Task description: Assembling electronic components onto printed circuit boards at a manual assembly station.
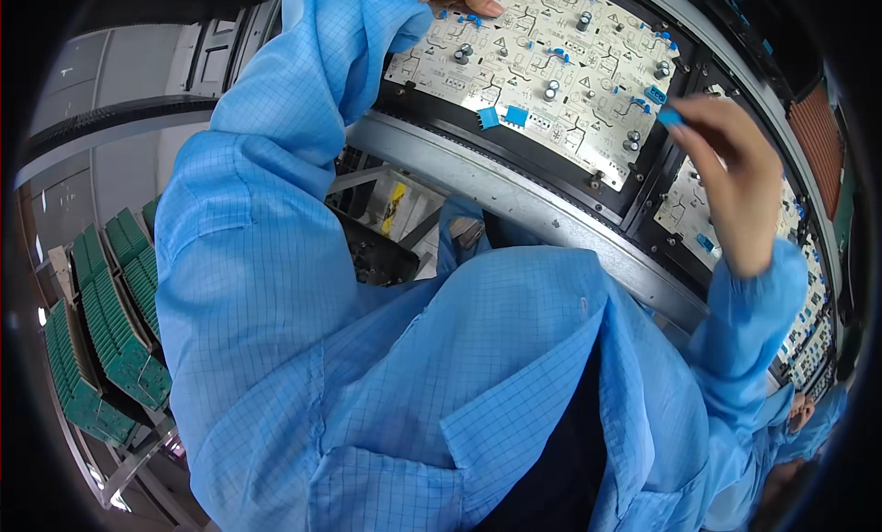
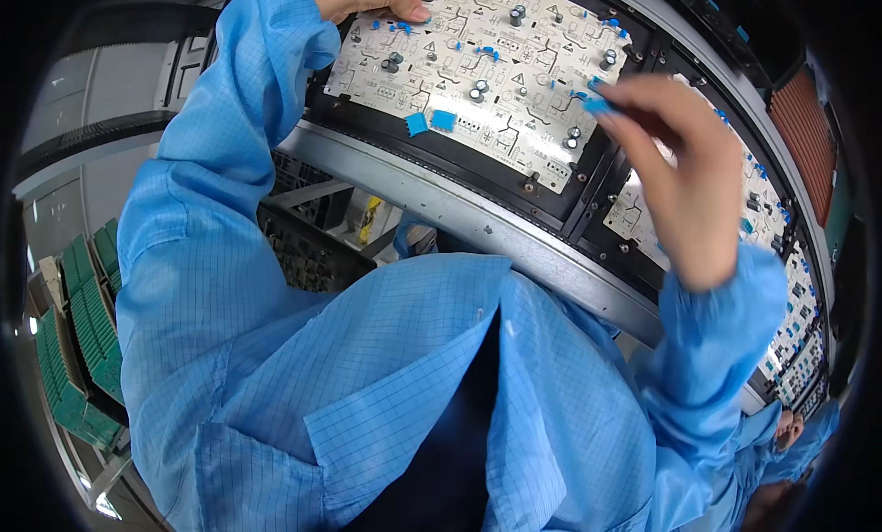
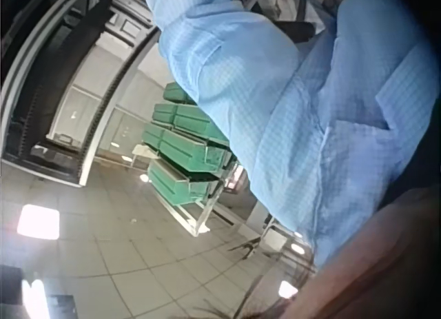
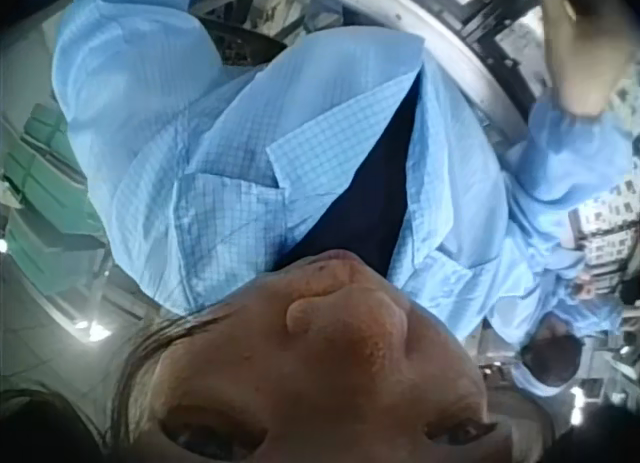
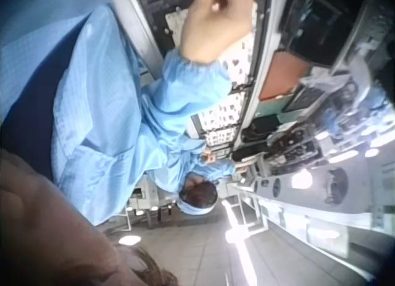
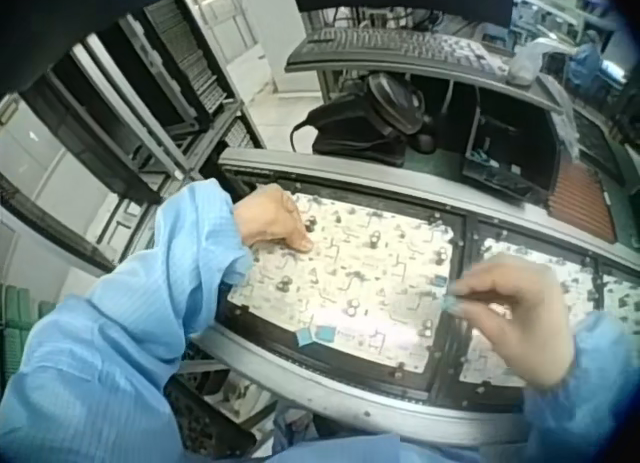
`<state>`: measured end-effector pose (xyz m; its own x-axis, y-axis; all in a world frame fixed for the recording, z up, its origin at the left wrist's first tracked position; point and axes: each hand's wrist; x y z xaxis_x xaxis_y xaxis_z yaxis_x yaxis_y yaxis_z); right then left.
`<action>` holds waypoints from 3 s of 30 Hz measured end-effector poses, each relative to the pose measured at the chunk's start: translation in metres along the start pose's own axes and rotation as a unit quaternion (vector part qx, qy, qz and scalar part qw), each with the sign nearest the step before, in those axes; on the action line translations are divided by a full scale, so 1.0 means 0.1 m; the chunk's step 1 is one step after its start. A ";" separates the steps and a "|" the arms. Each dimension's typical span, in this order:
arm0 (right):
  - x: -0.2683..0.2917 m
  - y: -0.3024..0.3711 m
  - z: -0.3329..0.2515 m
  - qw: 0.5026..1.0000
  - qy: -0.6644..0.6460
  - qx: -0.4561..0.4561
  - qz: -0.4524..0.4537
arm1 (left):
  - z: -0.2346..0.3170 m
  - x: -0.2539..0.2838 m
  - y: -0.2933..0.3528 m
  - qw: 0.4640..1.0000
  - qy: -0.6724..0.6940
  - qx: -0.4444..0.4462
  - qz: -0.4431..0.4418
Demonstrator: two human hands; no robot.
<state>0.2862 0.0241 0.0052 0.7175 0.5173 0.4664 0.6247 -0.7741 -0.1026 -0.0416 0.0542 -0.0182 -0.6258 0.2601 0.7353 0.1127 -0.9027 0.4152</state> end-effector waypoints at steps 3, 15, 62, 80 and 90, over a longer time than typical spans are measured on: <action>-0.26 -0.41 0.10 0.993 0.089 0.077 -0.002 | 0.07 0.03 0.00 0.974 -0.208 0.081 0.045; -0.68 -0.88 0.29 0.982 0.185 -0.005 -0.039 | -0.09 -0.22 0.77 0.969 0.130 -0.081 0.195; -0.87 -1.02 -0.24 0.951 0.126 -0.283 0.003 | -0.74 -0.46 1.31 0.915 0.249 -0.232 0.218; -0.87 0.30 0.00 0.995 -0.046 0.074 0.055 | -0.83 -0.56 1.55 0.937 0.298 -0.164 0.076; 0.05 0.83 0.01 0.971 -0.148 -0.180 0.057 | -0.70 -0.75 1.24 0.935 0.219 -0.217 0.173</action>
<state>0.3424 -0.0373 -0.0019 0.8660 0.4622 0.1911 0.4268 -0.8821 0.1994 -0.0349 -0.1013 -0.0598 -0.8770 -0.1530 0.4555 0.1024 -0.9857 -0.1339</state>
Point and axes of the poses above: each hand's wrist, its own y-axis away from the middle knuckle, its own x-axis out of the back of the hand, z = x × y, and after that the axes turned 8 degrees about -y, right-handed
